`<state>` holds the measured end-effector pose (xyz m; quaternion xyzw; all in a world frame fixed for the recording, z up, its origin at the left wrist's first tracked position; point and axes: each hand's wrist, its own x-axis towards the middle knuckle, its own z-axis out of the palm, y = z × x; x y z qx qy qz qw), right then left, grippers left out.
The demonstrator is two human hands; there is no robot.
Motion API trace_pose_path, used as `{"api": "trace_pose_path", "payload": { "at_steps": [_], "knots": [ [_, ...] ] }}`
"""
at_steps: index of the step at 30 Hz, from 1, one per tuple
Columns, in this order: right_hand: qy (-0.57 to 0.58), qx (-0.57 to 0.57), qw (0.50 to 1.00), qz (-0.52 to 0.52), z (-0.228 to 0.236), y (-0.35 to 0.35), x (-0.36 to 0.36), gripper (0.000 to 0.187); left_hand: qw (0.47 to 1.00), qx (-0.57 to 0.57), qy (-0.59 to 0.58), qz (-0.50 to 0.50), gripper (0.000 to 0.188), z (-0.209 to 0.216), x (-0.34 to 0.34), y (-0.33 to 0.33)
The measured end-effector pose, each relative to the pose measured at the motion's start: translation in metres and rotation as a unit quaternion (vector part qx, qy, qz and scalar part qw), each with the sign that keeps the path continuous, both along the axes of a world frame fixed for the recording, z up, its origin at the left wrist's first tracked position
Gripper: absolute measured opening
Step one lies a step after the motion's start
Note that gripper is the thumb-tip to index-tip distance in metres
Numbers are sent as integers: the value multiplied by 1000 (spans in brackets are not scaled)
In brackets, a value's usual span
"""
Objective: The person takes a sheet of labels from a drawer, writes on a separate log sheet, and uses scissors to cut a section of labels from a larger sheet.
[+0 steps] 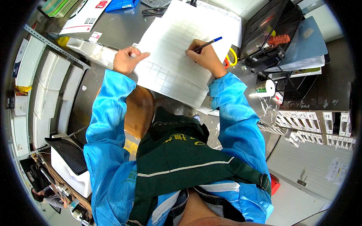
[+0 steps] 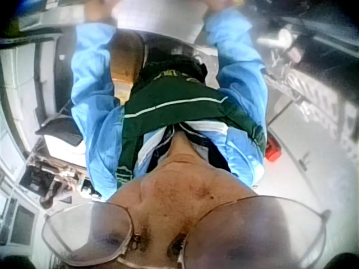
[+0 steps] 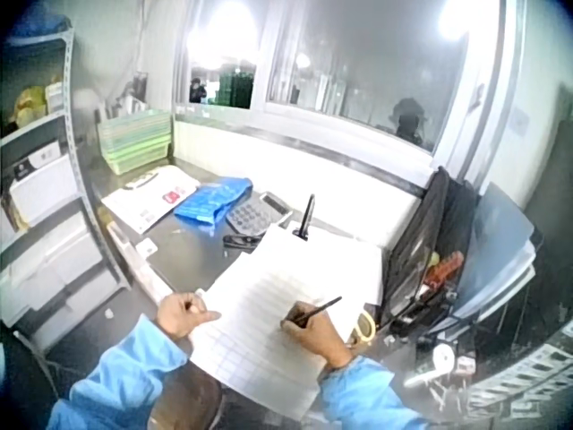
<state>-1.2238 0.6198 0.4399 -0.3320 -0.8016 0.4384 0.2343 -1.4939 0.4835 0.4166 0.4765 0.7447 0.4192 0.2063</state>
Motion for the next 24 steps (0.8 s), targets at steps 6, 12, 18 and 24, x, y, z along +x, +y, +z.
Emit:
{"api": "trace_pose_path", "payload": {
  "at_steps": [6, 12, 18, 24],
  "knots": [
    [-2, -26, 1000, 2, 0, -1, 0, 19, 1000, -2, -7, 0, 29, 0, 1, 1],
    [-51, 40, 998, 21, 4, 2, 2, 18, 1000, -1, -15, 4, 29, -1, 2, 1],
    [-14, 5, 999, 37, 2, -1, 3, 18, 1000, -1, -11, 8, 30, -6, -1, 2],
    [12, 13, 1000, 23, -6, 5, 4, 17, 992, 3, 126, 12, 31, 10, 10, -4]
  ]
}}
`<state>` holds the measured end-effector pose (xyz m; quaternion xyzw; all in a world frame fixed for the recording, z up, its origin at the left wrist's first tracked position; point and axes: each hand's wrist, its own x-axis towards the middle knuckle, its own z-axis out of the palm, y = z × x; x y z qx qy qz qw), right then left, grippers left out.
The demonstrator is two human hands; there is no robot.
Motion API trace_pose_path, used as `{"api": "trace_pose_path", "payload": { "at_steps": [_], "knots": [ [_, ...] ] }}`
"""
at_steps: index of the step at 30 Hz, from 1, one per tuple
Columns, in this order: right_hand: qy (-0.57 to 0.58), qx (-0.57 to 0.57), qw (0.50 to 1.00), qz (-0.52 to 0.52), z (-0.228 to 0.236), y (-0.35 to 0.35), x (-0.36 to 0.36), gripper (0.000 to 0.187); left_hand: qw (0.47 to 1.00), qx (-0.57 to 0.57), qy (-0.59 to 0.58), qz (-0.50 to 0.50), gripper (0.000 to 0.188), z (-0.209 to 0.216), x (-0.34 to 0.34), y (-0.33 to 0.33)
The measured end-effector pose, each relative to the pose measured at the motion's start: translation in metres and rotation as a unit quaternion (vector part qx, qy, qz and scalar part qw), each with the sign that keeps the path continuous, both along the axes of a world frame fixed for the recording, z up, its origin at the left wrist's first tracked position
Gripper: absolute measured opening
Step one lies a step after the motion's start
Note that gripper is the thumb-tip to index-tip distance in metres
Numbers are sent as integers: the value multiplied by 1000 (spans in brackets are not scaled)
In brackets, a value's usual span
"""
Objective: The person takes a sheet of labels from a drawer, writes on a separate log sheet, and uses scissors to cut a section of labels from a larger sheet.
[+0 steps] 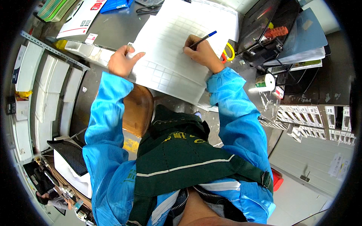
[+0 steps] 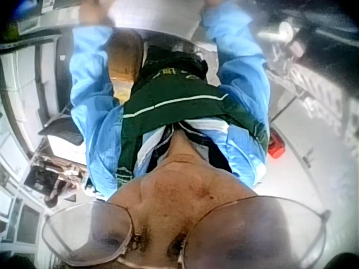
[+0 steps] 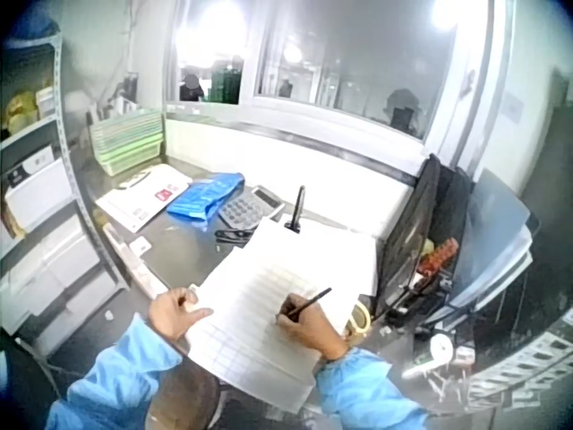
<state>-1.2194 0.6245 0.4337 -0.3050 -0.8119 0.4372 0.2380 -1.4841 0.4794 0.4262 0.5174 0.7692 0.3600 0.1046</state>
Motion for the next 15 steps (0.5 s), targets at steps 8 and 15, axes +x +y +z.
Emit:
{"api": "trace_pose_path", "payload": {
  "at_steps": [8, 15],
  "knots": [
    [10, -70, 996, -54, 9, -4, -1, 17, 940, 38, 214, -264, 56, 23, 46, -10],
    [-24, -10, 998, -64, 5, -1, -3, 21, 937, 64, 209, -273, 35, 20, 40, 1]
  ]
}}
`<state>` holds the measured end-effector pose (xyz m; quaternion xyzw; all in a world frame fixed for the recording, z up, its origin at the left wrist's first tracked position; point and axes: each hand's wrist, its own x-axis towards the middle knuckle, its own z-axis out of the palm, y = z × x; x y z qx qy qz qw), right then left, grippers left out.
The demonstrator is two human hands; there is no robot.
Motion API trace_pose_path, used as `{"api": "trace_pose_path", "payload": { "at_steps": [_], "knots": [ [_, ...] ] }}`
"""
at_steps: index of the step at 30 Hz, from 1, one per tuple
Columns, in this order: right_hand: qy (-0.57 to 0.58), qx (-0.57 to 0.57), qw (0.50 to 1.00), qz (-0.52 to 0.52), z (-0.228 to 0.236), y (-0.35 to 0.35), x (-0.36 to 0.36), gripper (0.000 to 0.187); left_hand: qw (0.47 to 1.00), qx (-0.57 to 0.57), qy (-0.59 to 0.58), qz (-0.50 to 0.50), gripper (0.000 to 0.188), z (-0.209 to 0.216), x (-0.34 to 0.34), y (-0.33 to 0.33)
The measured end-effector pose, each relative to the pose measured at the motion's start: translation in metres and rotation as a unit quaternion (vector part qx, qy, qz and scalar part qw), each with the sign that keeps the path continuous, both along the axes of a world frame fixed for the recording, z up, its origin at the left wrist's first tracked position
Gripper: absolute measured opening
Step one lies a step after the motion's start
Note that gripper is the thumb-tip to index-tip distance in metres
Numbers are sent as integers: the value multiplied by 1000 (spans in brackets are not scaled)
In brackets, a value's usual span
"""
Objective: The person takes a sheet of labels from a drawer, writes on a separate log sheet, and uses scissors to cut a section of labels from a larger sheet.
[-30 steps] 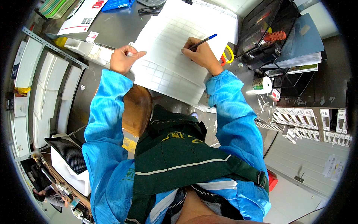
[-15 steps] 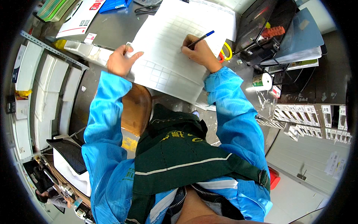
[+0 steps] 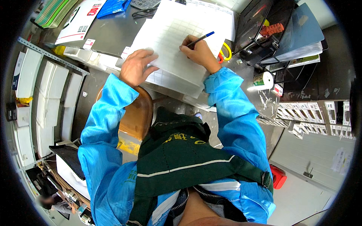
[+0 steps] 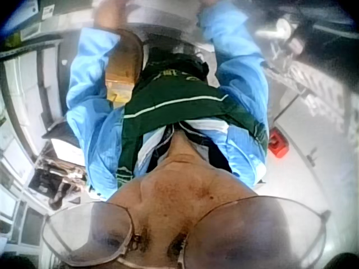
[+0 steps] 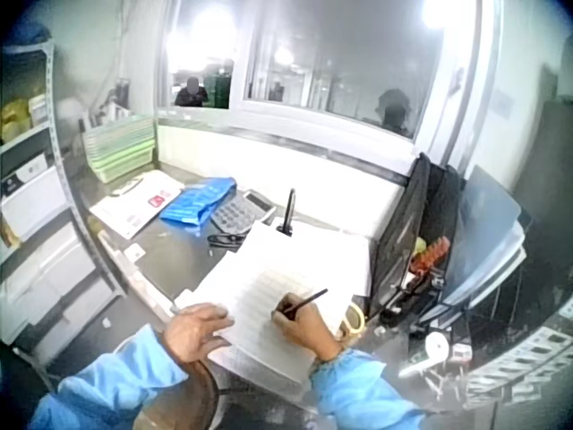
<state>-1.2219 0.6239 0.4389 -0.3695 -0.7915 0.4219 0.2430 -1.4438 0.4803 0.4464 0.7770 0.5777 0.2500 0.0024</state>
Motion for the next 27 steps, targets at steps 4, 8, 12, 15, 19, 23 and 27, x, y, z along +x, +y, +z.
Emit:
{"api": "trace_pose_path", "payload": {
  "at_steps": [4, 8, 12, 15, 19, 23, 27],
  "knots": [
    [-36, 25, 999, 13, 8, 0, 1, 20, 1000, 4, -9, 9, 31, -2, -1, 1],
    [-23, 8, 1000, 7, 7, -2, 1, 17, 1000, 18, -15, 4, 29, -4, 1, 0],
    [-30, 66, 997, 23, 4, 2, 4, 15, 1000, 24, -16, 2, 28, -3, 2, 0],
    [-1, 39, 999, 14, 6, -2, 3, 16, 1000, 22, -10, 8, 28, 0, 5, -1],
    [-12, 38, 999, 21, 3, 1, 3, 16, 1000, 27, -14, 6, 28, 0, 6, -1],
    [-6, 64, 998, 21, 1, 3, 4, 15, 1000, 28, -12, 7, 26, 1, 7, 0],
    [97, -35, 994, -30, 16, -5, 5, 14, 998, 62, -3, 12, 21, -5, 6, 5]
  ]
}}
